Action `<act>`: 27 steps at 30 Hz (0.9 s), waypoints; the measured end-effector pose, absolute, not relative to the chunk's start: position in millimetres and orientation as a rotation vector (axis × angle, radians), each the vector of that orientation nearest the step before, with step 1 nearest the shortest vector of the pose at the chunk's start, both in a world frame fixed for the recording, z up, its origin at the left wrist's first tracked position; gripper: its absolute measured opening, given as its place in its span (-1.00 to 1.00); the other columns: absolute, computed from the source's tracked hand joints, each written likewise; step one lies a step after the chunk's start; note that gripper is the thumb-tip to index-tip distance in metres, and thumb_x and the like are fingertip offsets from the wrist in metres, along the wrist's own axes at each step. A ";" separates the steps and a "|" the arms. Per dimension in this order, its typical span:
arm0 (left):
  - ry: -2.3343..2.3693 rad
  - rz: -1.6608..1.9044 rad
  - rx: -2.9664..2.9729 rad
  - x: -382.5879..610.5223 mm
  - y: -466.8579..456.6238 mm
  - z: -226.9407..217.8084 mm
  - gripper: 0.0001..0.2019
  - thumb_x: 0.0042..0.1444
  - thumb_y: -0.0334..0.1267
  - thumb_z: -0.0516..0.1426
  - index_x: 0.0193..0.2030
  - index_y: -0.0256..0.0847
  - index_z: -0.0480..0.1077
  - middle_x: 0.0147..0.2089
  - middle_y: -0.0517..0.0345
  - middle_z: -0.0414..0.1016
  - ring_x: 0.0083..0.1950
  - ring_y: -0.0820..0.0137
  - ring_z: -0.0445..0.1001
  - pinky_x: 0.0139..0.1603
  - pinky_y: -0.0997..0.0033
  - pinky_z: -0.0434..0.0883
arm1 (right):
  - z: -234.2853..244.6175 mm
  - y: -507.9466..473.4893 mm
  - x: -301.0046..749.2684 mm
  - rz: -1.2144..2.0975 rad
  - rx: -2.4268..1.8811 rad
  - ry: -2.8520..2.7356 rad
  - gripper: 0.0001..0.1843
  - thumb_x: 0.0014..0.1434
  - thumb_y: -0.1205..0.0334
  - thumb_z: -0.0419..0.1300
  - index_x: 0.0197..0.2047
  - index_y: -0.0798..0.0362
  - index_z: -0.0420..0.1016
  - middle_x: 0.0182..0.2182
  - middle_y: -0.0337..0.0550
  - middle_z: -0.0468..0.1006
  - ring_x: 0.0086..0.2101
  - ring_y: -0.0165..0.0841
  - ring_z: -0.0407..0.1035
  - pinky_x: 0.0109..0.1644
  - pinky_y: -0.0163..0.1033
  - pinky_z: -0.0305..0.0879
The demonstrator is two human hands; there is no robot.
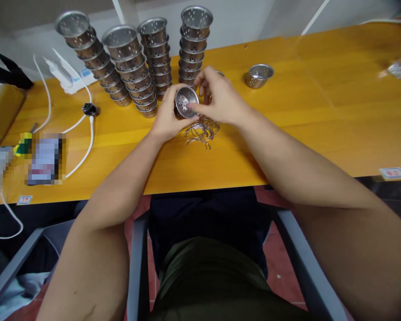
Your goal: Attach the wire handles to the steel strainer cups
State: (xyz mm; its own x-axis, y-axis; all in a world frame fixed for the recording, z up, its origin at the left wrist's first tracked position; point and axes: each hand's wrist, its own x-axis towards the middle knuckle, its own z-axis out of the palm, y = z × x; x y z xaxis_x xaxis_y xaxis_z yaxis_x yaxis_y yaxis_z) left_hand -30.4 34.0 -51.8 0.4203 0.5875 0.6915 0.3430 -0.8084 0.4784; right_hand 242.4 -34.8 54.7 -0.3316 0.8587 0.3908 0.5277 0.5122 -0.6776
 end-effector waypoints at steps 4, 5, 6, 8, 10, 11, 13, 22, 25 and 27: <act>0.846 1.234 2.384 -22.4 17.8 -37.7 0.12 0.11 0.58 0.78 0.57 0.05 0.53 0.49 -0.11 0.67 0.60 -0.36 0.66 0.87 -0.47 0.44 | 51.0 -39.7 232.8 0.494 -1.167 -2.063 -0.50 0.46 -0.26 0.65 0.29 -0.36 0.64 0.26 0.01 0.79 0.35 0.33 0.60 0.47 0.48 0.70; 0.870 1.212 2.336 -20.9 12.9 -32.4 0.10 0.07 0.56 0.80 0.51 0.04 0.56 0.47 -0.10 0.68 0.60 -0.37 0.66 0.90 -0.47 0.42 | 51.8 -40.9 233.3 0.483 -1.165 -2.053 -0.52 0.48 -0.24 0.63 0.29 -0.38 0.65 0.27 0.01 0.78 0.39 0.34 0.59 0.50 0.50 0.69; 0.896 1.192 2.277 -19.5 7.8 -26.4 0.08 0.01 0.53 0.83 0.46 0.03 0.60 0.45 -0.09 0.69 0.61 -0.37 0.66 0.91 -0.46 0.40 | 53.2 -42.3 234.1 0.479 -1.162 -2.042 -0.55 0.48 -0.25 0.62 0.29 -0.40 0.67 0.26 0.00 0.79 0.41 0.35 0.57 0.51 0.52 0.70; 0.942 1.162 2.147 -17.3 -1.8 -14.1 0.06 -0.10 0.46 0.89 0.36 0.01 0.64 0.42 -0.08 0.71 0.64 -0.40 0.64 0.94 -0.42 0.37 | 56.5 -45.4 235.7 0.507 -1.157 -2.032 -0.58 0.48 -0.30 0.60 0.25 -0.44 0.70 0.19 -0.02 0.80 0.40 0.37 0.59 0.50 0.54 0.71; 0.964 1.165 2.030 -15.8 -8.9 -3.6 0.07 -0.24 0.39 0.94 0.28 0.01 0.67 0.37 -0.06 0.72 0.67 -0.44 0.60 0.95 -0.42 0.35 | 58.4 -48.0 235.9 0.569 -1.155 -2.036 -0.57 0.48 -0.41 0.57 0.22 -0.45 0.72 0.06 -0.04 0.80 0.32 0.36 0.63 0.48 0.54 0.72; 0.964 1.172 1.988 -15.3 -11.2 0.2 0.08 -0.30 0.37 0.96 0.25 0.01 0.68 0.34 -0.05 0.73 0.68 -0.46 0.59 0.95 -0.43 0.34 | 58.4 -49.0 235.4 0.600 -1.152 -2.034 -0.54 0.49 -0.48 0.55 0.22 -0.45 0.72 -0.01 -0.06 0.79 0.26 0.34 0.65 0.47 0.53 0.73; 0.945 1.167 1.957 -14.9 -13.6 4.5 0.11 -0.38 0.38 0.98 0.23 0.00 0.69 0.30 -0.04 0.73 0.68 -0.49 0.59 0.94 -0.45 0.35 | 56.5 -50.1 234.0 0.638 -1.137 -2.017 -0.43 0.49 -0.63 0.50 0.23 -0.43 0.71 -0.12 -0.09 0.75 0.15 0.30 0.67 0.45 0.50 0.72; 0.927 1.176 1.928 -6.5 -23.2 0.1 0.11 -0.09 0.72 0.78 0.31 -0.07 0.69 0.28 -0.08 0.73 0.56 -0.35 0.72 0.84 -0.41 0.49 | 38.9 -28.2 234.0 0.834 -0.970 -1.870 -0.15 0.32 -0.93 0.42 0.00 -0.30 0.56 -0.34 -0.15 0.51 -0.17 0.09 0.54 0.13 0.38 0.69; 0.925 1.186 1.924 -4.2 -22.5 -3.0 0.10 -0.03 0.77 0.73 0.30 -0.06 0.67 0.26 -0.06 0.74 0.49 -0.27 0.77 0.80 -0.40 0.55 | 35.9 -21.2 231.5 0.970 -0.919 -1.801 -0.04 0.17 -0.99 0.50 -0.03 -0.28 0.50 -0.47 -0.29 0.40 -0.32 -0.07 0.40 -0.03 0.27 0.60; 0.935 1.200 1.896 -5.4 -19.7 -5.0 0.10 -0.01 0.79 0.71 0.30 -0.06 0.66 0.22 -0.06 0.75 0.47 -0.26 0.78 0.78 -0.41 0.57 | 36.4 -22.2 226.2 1.007 -0.931 -1.732 0.04 0.07 -1.04 0.50 0.00 -0.29 0.45 -0.50 -0.35 0.41 -0.39 -0.12 0.35 -0.13 0.21 0.52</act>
State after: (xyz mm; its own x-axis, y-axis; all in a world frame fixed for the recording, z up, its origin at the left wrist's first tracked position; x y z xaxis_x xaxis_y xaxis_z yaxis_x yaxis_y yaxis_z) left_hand -5.4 -19.7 -5.0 0.3114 0.8493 0.4263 0.2053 -0.4981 0.8424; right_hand 226.2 -22.2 36.4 -0.3130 0.8931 0.3231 0.1611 0.3852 -0.9087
